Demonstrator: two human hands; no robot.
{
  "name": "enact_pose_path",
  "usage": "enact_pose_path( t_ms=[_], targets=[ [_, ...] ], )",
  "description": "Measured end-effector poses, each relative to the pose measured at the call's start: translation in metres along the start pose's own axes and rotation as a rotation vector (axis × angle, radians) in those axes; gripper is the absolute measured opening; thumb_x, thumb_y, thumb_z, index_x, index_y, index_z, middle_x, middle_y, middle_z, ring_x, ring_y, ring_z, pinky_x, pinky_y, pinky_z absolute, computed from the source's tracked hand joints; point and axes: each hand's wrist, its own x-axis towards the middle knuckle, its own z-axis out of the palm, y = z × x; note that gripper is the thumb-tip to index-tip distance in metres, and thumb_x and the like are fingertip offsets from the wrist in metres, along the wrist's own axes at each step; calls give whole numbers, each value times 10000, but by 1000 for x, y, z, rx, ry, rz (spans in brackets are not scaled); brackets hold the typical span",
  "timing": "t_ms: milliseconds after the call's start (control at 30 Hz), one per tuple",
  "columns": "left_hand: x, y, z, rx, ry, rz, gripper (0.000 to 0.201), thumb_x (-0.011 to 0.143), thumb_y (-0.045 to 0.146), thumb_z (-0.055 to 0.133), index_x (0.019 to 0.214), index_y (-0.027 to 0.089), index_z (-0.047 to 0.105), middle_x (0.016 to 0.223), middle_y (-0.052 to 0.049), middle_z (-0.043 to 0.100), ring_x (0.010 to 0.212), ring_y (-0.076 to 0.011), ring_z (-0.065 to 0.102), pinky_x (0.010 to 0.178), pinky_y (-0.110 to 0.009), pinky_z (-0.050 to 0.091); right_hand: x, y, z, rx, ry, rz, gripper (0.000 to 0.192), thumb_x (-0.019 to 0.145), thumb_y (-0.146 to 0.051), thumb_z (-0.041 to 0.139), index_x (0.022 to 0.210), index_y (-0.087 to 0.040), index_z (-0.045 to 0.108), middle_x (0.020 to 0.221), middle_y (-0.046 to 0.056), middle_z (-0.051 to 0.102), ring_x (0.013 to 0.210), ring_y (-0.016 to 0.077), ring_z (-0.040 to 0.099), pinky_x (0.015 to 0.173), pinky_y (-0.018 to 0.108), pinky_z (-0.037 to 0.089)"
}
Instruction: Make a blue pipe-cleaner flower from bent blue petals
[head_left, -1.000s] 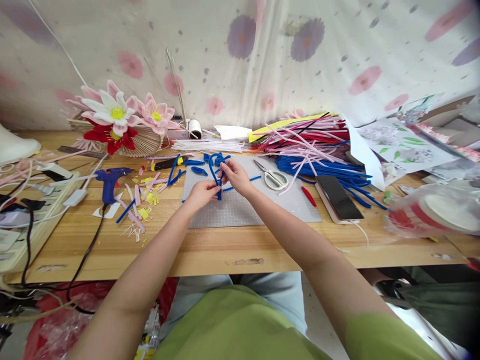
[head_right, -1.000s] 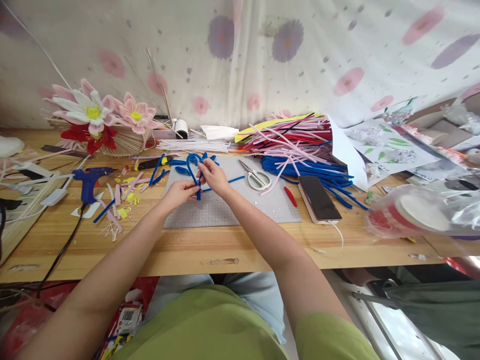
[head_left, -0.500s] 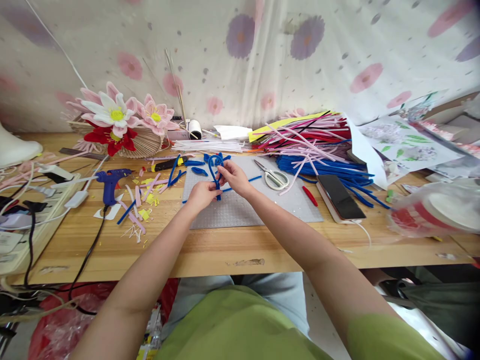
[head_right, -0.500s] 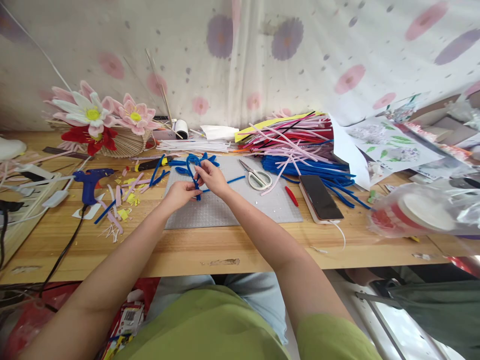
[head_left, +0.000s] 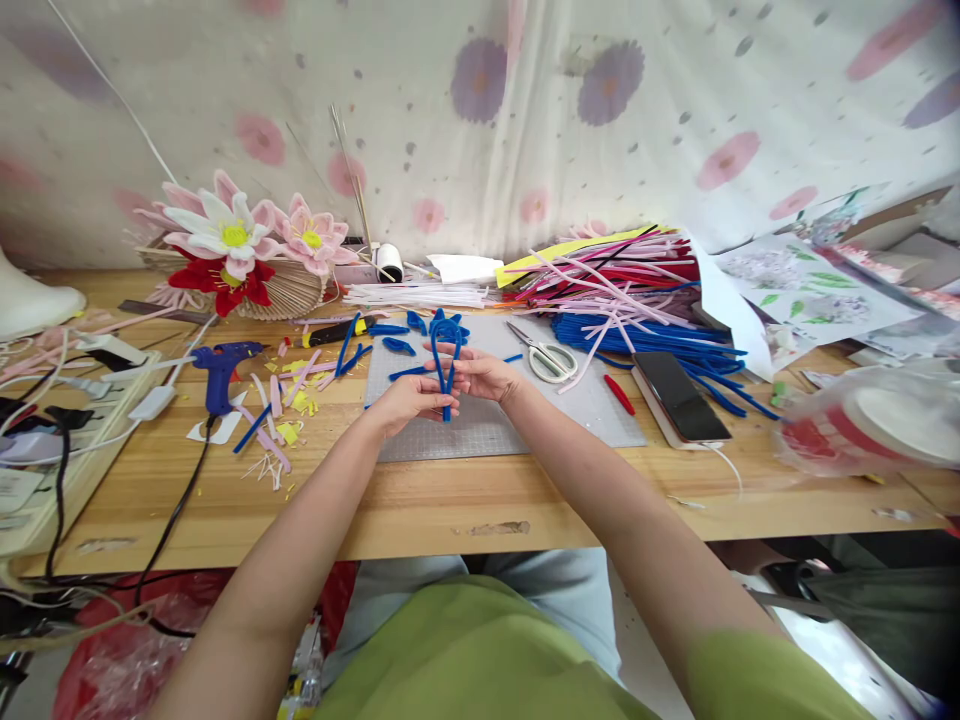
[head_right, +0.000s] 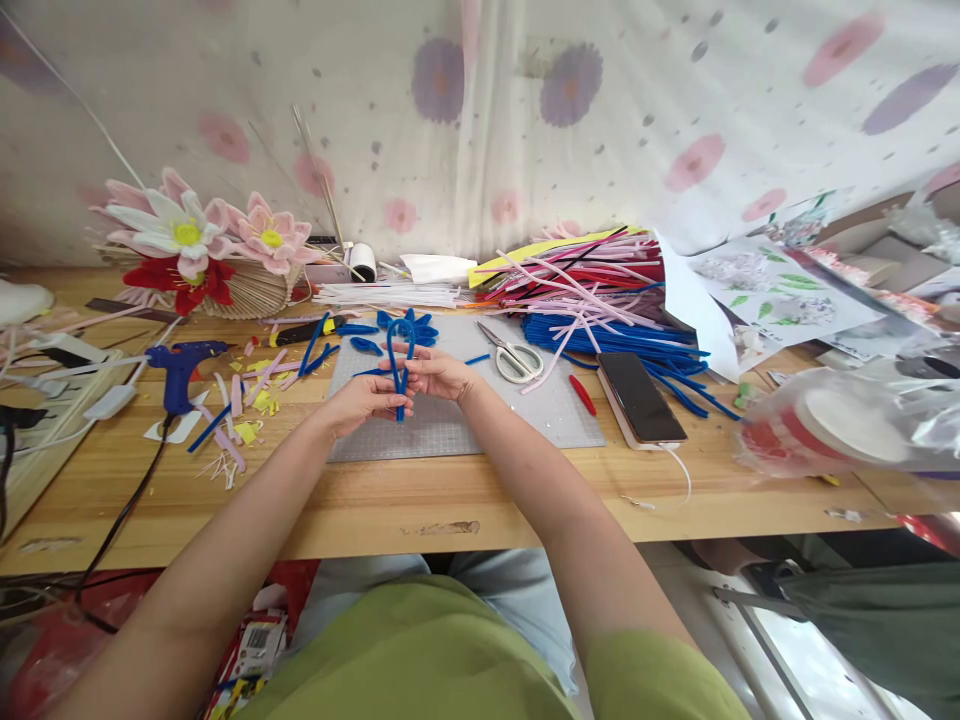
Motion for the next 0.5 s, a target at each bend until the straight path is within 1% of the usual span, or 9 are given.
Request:
enact_pose_path(
  t_ms=[100,267,367,500],
  targets=[
    [2,-4,-2,-13,-13,-7,358,553,335,783,822,120,683,778,-74,705,691,-154,649,702,-306,513,3,1,-5,52,32,-56,336,747,-93,572,1079,-139,564,851,23,671,501,25,466,476,143,439],
    [1,-5,0,9,35,-38,343,550,311,783,815,120,680,729,-60,700,667,-145,640,709,-317,517,13,-1,-8,51,223,-119,149,802,-152,556,933,-136,624,779,10,675,480,10,464,467,104,437],
    [-1,-3,4,23,76,-56,304,546,286,784,774,118,672,698,-53,695,660,-145,640,719,-321,520,17,-3,-5,-8,306,-148,108,793,-189,582,873,-142,637,791,12,682,470,6,451,461,99,428],
    [-1,-3,8,40,101,-76,272,553,266,780,746,112,667,670,-51,689,643,-140,635,705,-315,523,18,-4,-2,-65,353,-181,98,777,-208,592,828,-144,645,798,20,689,465,11,437,440,112,401]
  ],
)
